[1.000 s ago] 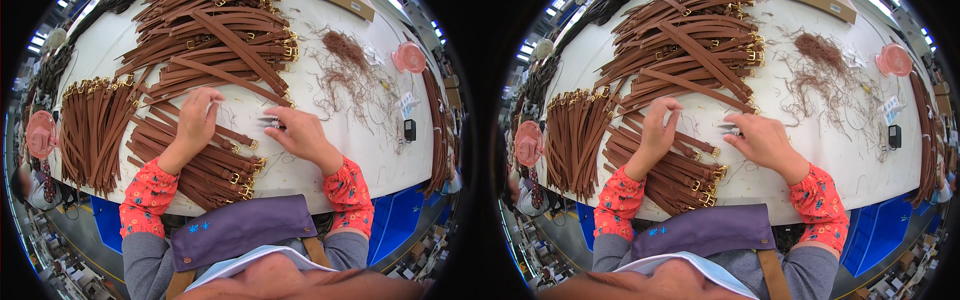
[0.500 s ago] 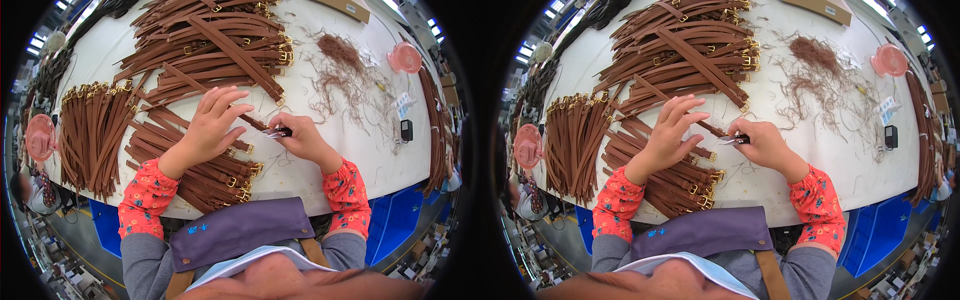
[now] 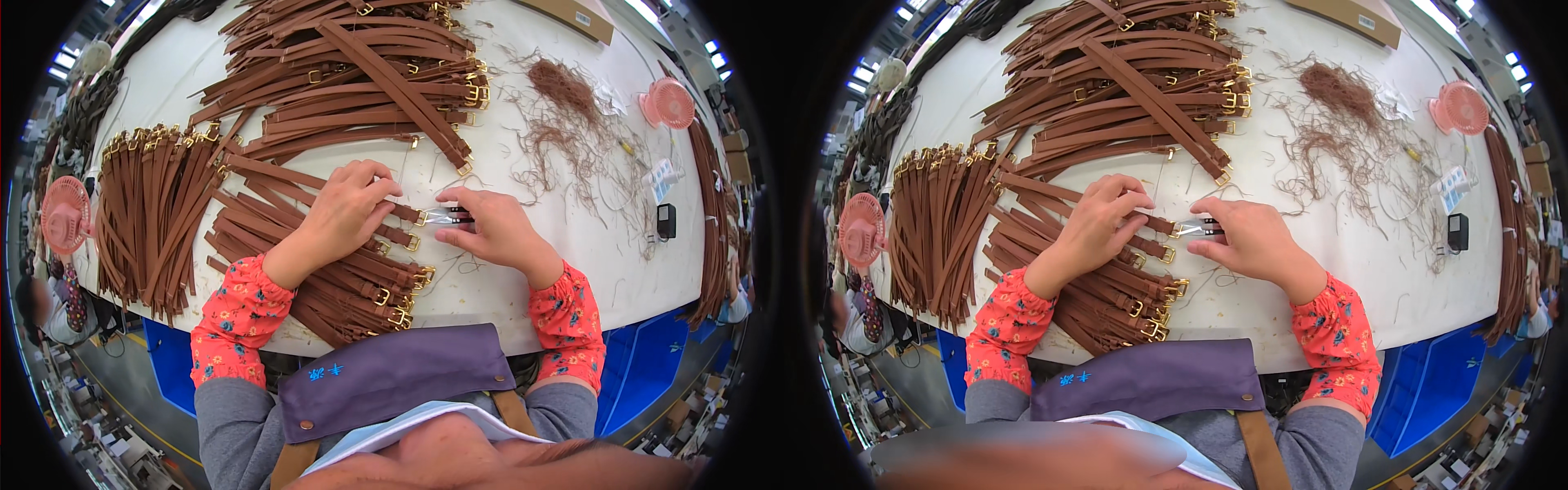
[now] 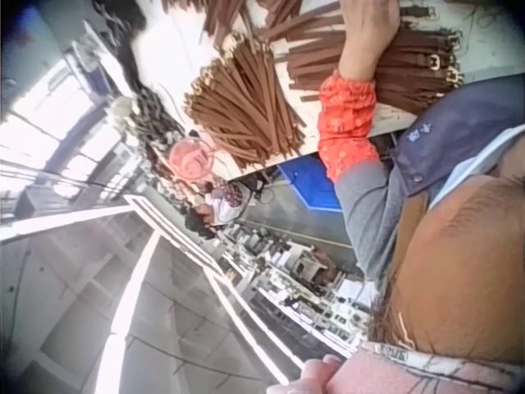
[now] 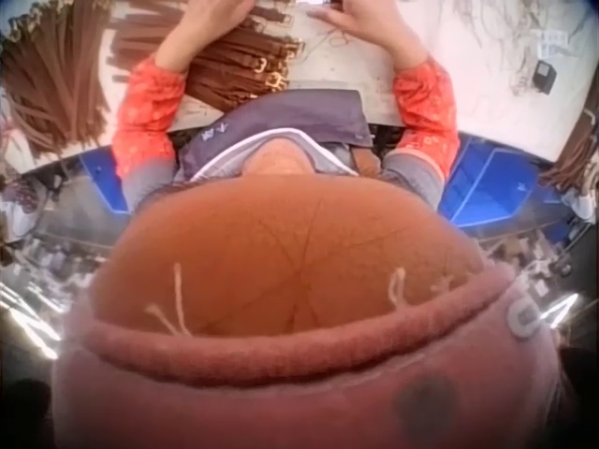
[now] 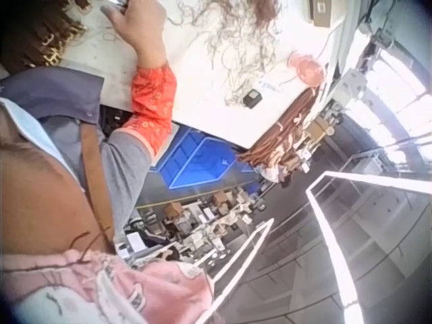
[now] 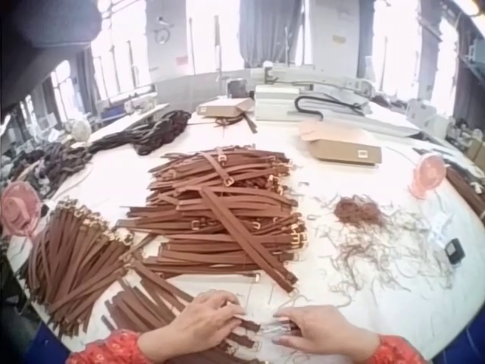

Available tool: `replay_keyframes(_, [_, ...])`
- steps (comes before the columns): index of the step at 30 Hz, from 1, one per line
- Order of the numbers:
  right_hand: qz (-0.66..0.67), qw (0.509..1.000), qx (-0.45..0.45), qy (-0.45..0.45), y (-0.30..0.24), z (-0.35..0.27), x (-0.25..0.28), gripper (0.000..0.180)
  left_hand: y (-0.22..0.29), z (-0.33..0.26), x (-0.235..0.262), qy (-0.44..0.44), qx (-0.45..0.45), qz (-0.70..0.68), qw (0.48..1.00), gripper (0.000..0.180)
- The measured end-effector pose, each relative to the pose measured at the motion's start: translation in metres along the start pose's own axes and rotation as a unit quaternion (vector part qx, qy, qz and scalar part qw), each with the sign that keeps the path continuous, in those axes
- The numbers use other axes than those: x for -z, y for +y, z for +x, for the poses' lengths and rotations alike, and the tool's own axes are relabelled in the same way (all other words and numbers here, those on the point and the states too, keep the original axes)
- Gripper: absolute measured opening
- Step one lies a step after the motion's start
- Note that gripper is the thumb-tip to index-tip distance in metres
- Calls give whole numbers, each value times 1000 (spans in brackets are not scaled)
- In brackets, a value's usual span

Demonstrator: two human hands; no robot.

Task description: Trimming threads and organizing finished leather straps with buckles at a workshop table.

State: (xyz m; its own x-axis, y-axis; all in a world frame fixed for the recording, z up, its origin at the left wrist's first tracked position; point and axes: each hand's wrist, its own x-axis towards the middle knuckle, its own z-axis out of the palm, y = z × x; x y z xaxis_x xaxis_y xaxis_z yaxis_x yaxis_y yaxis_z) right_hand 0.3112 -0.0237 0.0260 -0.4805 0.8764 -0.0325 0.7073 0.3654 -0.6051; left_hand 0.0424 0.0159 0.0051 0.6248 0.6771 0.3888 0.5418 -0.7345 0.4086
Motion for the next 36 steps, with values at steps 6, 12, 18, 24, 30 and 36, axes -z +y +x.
replay_keyframes(6, [23,997,-6,74,13,5,1,28,10,1,-8,-86,33,-149,985,28])
replay_keyframes(12, [-44,992,90,79,10,15,3,25,2,-6,-4,-73,156,-203,964,25])
replay_keyframes(18, [-183,955,222,72,1,37,3,24,-9,-13,-10,-47,109,-231,966,20])
replay_keyframes(24, [-211,945,249,-4,-2,50,12,21,-11,-12,-11,-45,111,-276,954,16])
replay_keyframes(30, [-236,932,274,-30,-7,58,19,19,-12,-9,-12,-48,105,-279,953,17])
replay_keyframes(36, [-221,936,270,-38,-5,59,16,18,-12,-10,-12,-51,99,-278,954,17])
